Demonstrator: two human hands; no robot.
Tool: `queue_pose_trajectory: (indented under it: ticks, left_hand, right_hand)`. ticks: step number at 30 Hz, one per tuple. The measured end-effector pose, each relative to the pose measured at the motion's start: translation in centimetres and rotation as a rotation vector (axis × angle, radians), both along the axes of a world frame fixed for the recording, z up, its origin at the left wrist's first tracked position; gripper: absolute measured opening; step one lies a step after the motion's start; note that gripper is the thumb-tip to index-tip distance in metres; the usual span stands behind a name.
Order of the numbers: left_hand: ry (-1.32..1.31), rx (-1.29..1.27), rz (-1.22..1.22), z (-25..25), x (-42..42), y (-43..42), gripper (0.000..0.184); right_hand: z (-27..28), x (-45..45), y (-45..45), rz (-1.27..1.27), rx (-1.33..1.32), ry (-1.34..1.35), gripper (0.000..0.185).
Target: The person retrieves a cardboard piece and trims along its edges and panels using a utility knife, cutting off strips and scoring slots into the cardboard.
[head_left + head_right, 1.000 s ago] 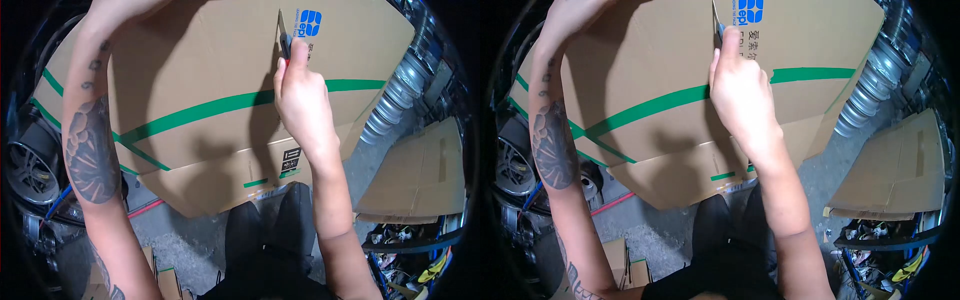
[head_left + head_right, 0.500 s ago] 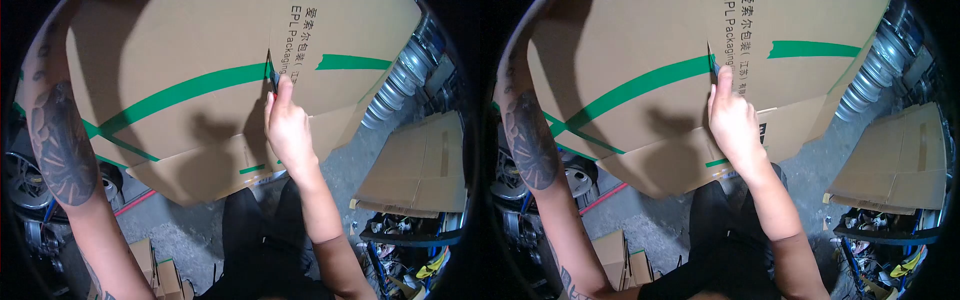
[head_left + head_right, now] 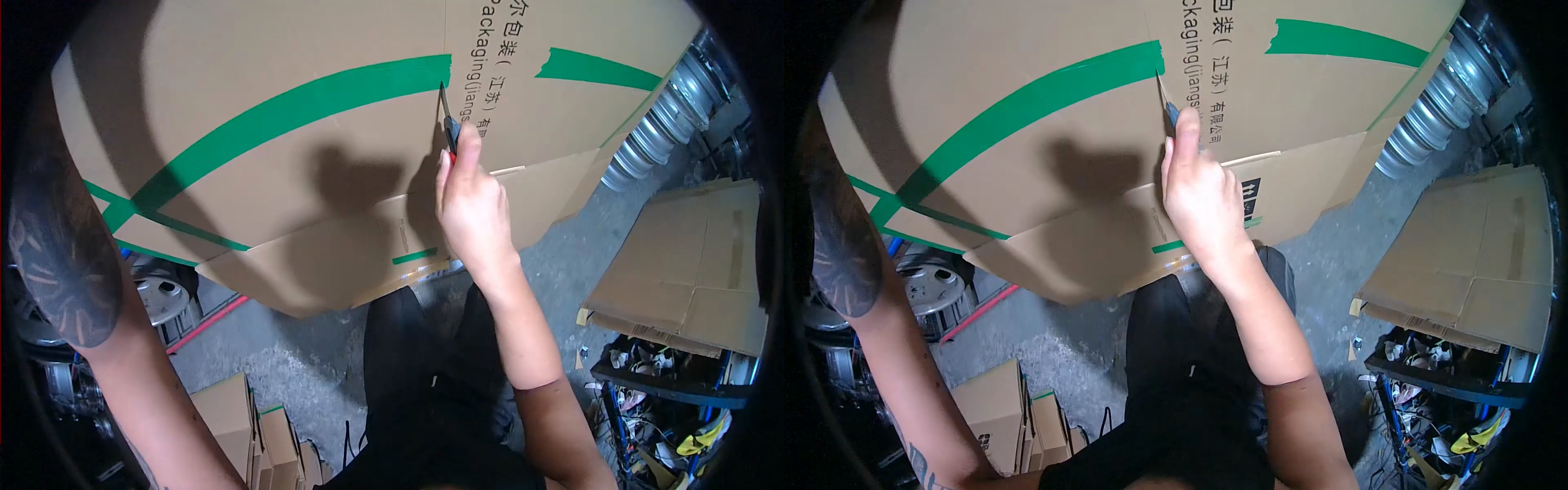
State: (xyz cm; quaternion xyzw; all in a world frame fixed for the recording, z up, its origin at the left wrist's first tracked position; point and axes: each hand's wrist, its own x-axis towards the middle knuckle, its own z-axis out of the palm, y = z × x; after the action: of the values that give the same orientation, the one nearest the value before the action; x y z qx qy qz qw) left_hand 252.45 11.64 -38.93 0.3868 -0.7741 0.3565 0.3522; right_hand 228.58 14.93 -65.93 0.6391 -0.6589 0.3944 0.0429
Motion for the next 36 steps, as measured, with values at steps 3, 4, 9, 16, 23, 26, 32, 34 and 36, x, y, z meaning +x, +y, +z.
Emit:
queue_pose_trajectory:
  ticks: [3,4,9,16,23,26,32,34,36]
  left_hand:
    - [0.007,0.021,0.018,-0.8,1.3,0.2,0.059]
    - [0.012,0.026,0.024,-1.1,1.8,0.3,0.059]
    - [0.02,0.041,0.047,-2.2,3.3,0.6,0.059]
    - [0.03,0.051,0.06,-3.6,4.5,0.3,0.059]
    - [0.045,0.057,0.057,-4.4,5.3,-0.2,0.058]
    - [0.048,0.06,0.062,-4.6,5.8,0.0,0.058]
    - [0.059,0.067,0.063,-4.2,6.4,-0.6,0.058]
    - [0.055,0.058,0.063,-3.9,6.4,-0.8,0.058]
    - [0.055,0.052,0.061,-3.4,6.4,-0.6,0.058]
  right_hand:
    - [-0.4,0.1,-0.1,-0.007,-0.004,-0.007,0.046]
    - [-0.5,0.1,-0.1,-0.01,-0.001,-0.007,0.046]
    - [-1.1,0.3,-0.3,-0.023,0.02,0.004,0.048]
    - [-3.8,0.3,-0.4,-0.014,-0.026,0.005,0.047]
    - [-6.4,0.3,-0.4,-0.058,0.015,0.048,0.048]
    - [-9.0,0.2,-0.3,-0.055,0.037,0.043,0.049]
    - [-12.9,-0.1,0.2,-0.076,0.165,0.025,0.05]
    - [-14.2,0.0,0.2,-0.092,0.191,0.033,0.05]
    - [-14.5,0.1,0.5,-0.097,0.241,0.009,0.049]
